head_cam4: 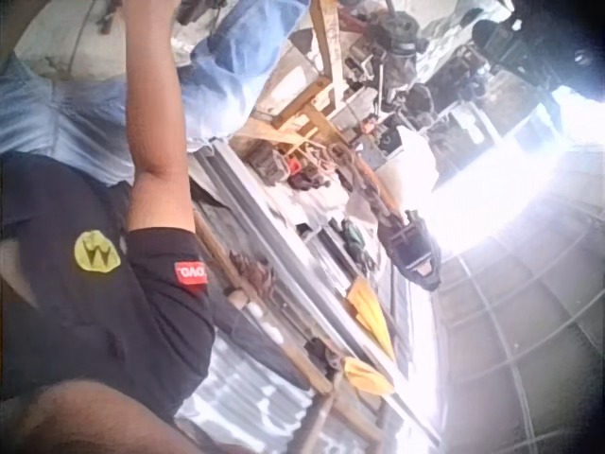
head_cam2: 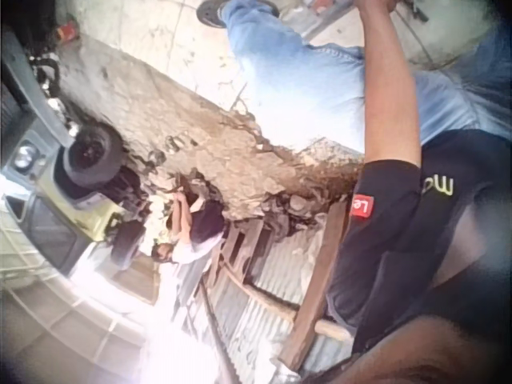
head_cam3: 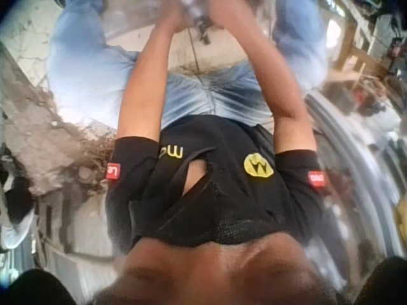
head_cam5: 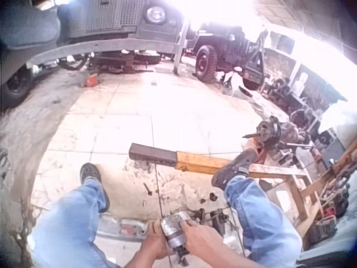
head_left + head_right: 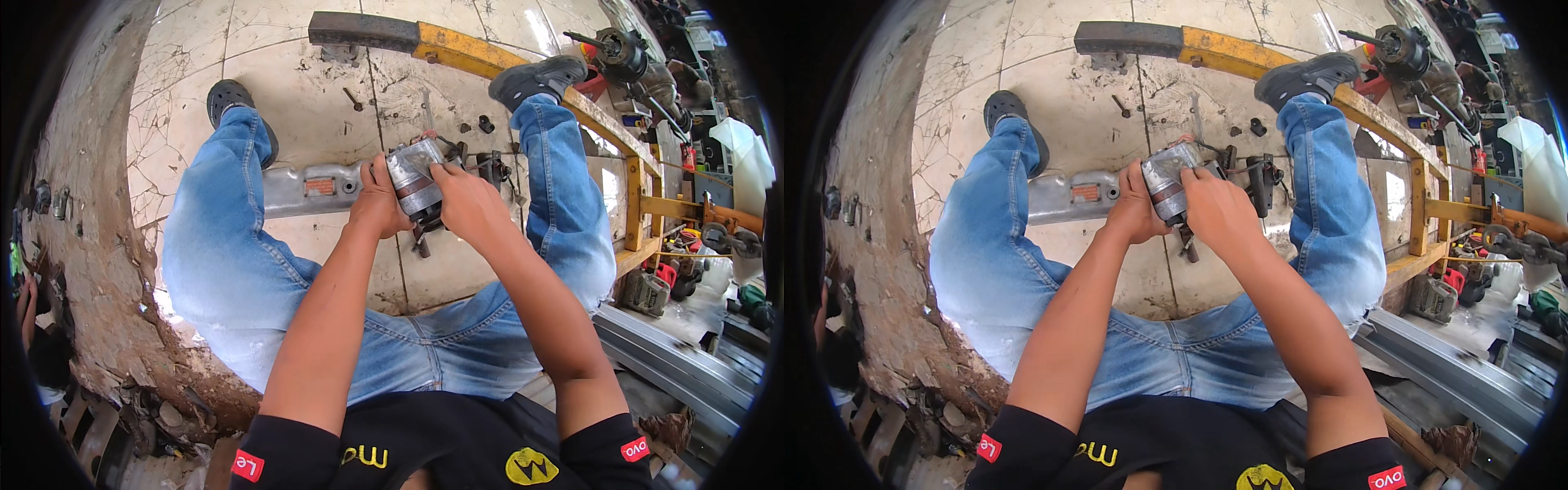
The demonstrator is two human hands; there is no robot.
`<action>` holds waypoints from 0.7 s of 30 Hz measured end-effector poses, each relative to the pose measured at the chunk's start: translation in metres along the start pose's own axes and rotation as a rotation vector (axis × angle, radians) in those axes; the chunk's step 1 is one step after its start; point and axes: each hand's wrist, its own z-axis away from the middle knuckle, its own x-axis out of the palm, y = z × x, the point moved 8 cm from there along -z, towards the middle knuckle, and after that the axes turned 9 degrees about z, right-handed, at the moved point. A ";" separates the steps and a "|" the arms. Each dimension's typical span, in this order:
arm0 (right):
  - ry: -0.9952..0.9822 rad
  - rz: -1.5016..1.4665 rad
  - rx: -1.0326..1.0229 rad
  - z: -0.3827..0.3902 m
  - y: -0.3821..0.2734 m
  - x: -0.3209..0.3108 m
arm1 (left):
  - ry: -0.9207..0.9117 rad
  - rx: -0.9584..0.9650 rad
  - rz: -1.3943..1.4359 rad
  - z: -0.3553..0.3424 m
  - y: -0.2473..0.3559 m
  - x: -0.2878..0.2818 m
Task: The person sits on the floor and uses a wrench and a hammer to adjust and tap a cylindrical mechanical component. They repeatedly tighten bolts and reposition the part while working in a cluttered workshop environment.
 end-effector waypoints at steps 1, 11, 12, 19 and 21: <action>-0.011 0.009 0.020 -0.006 0.001 0.000 | 0.008 0.006 0.000 -0.001 0.004 -0.003; -0.050 0.014 0.086 -0.012 0.002 0.005 | -0.086 -0.115 -0.019 0.004 0.011 0.000; -0.046 0.007 0.094 -0.015 0.004 0.003 | -0.081 -0.101 -0.015 0.005 0.013 0.005; -0.008 -0.046 0.067 0.013 0.011 0.009 | -0.055 -0.105 -0.017 0.001 0.000 0.001; -0.012 -0.092 0.071 0.003 0.019 0.007 | 0.012 -0.077 -0.058 -0.007 0.000 0.002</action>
